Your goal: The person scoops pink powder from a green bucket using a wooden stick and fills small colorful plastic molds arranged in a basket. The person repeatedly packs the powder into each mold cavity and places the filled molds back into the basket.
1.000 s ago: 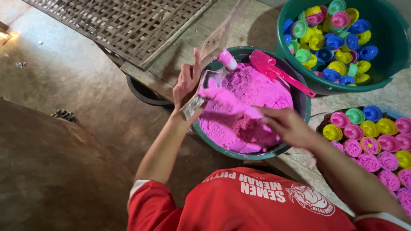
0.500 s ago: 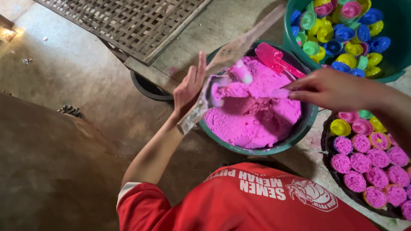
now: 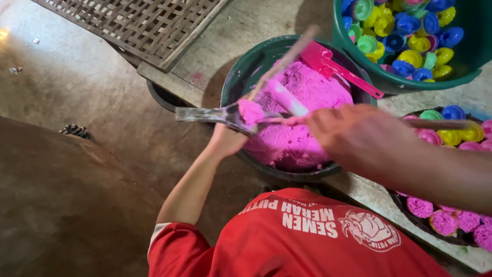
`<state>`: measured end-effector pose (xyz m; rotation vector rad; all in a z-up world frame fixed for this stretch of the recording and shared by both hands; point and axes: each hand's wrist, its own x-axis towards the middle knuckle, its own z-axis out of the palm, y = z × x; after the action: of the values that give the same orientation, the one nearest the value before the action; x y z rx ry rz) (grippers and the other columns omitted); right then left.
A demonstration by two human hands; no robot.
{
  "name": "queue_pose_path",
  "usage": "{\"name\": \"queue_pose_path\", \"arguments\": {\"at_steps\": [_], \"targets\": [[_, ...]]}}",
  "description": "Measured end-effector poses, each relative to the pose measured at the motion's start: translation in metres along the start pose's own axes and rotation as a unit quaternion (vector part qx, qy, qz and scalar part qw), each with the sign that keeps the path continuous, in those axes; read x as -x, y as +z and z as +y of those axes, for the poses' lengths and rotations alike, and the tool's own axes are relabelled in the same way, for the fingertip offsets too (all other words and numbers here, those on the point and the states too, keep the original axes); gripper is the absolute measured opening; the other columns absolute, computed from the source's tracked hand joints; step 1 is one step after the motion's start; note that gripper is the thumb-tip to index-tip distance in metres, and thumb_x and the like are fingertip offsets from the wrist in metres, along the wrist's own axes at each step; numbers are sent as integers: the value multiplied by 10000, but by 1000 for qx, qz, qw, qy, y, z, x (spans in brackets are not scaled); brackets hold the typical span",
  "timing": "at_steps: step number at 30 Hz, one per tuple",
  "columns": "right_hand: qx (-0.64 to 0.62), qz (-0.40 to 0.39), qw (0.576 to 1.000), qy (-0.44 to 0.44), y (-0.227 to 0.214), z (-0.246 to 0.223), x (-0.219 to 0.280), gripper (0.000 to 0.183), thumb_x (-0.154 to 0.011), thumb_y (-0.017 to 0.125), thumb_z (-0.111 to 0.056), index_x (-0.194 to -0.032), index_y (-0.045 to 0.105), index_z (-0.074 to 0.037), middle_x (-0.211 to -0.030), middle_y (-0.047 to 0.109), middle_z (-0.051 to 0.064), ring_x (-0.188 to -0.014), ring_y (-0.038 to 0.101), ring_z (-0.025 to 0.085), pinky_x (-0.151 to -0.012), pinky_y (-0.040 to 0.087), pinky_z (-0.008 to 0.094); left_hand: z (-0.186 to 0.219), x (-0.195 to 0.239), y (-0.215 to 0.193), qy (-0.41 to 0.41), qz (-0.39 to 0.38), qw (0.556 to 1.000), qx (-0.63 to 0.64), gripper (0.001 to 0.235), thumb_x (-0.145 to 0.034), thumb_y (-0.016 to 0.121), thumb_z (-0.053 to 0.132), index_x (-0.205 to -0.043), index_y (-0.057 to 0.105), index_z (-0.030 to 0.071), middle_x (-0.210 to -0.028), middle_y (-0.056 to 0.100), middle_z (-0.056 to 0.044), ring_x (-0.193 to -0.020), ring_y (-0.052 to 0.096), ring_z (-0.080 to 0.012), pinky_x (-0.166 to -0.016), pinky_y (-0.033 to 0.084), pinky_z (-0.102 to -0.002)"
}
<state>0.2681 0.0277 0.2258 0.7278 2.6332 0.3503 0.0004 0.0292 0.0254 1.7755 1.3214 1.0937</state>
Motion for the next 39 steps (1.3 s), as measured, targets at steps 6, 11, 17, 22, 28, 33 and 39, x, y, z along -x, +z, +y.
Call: {"name": "queue_pose_path", "arguments": {"at_steps": [6, 11, 17, 22, 28, 33, 39], "targets": [[-32, 19, 999, 20, 9, 6, -13, 324, -929, 556, -150, -1224, 608, -27, -995, 679, 109, -757, 727, 238, -528, 596, 359, 6, -11, -4, 147, 8, 955, -257, 399, -819, 816, 209, -1184, 703, 94, -1385, 611, -228, -1247, 592, -336, -1072, 462, -392], [-20, 69, 997, -42, 67, -25, -62, 245, -908, 578, -112, -1101, 651, 19, -897, 689, 125, -693, 725, 246, -531, 594, 363, 12, -7, 22, 113, 0, 992, -61, 689, -753, 813, 234, -1363, 559, 43, -1417, 563, -178, -1259, 590, -330, -1079, 462, -410], [-51, 36, 998, 19, -26, 11, 5, 364, -838, 614, -147, -1192, 637, -64, -964, 687, 84, -755, 733, 218, -562, 586, 343, 19, -8, -16, 77, 31, 961, -263, 511, -774, 781, 231, -1256, 667, 106, -1474, 579, -96, -1231, 641, -318, -990, 534, -413], [-12, 47, 999, 20, 5, -4, -29, 298, -904, 579, -193, -1162, 633, -55, -919, 676, 69, -687, 730, 213, -499, 582, 333, 34, -12, -8, 104, 37, 959, -261, 592, -820, 795, 260, -1355, 600, 97, -1551, 530, -51, -1305, 593, -341, -1026, 511, -412], [-55, 115, 992, -3, 51, -13, -40, 322, -870, 624, -128, -1167, 626, -2, -867, 687, 99, -656, 733, 218, -528, 587, 350, 18, -17, -4, 93, 56, 959, -263, 655, -756, 790, 230, -1354, 567, 82, -1504, 532, -148, -1298, 562, -381, -1008, 495, -448], [-236, 226, 939, 108, 41, 20, -4, 449, -921, 571, -59, -1367, 599, -17, -1136, 737, 164, -807, 731, 342, -560, 549, 438, 16, -23, -22, 83, 222, 915, -326, 475, -878, 766, 192, -1318, 624, 83, -1476, 584, -160, -1318, 592, -366, -1148, 485, -479], [-553, 351, 755, 33, 126, -34, -81, 558, -974, 569, 34, -1520, 456, 4, -962, 669, 241, -831, 717, 294, -758, 565, 381, 23, -36, -5, 138, 256, 909, -299, 557, -876, 769, 208, -1367, 599, 7, -1585, 424, -225, -1416, 491, -470, -1072, 523, -469]]}}
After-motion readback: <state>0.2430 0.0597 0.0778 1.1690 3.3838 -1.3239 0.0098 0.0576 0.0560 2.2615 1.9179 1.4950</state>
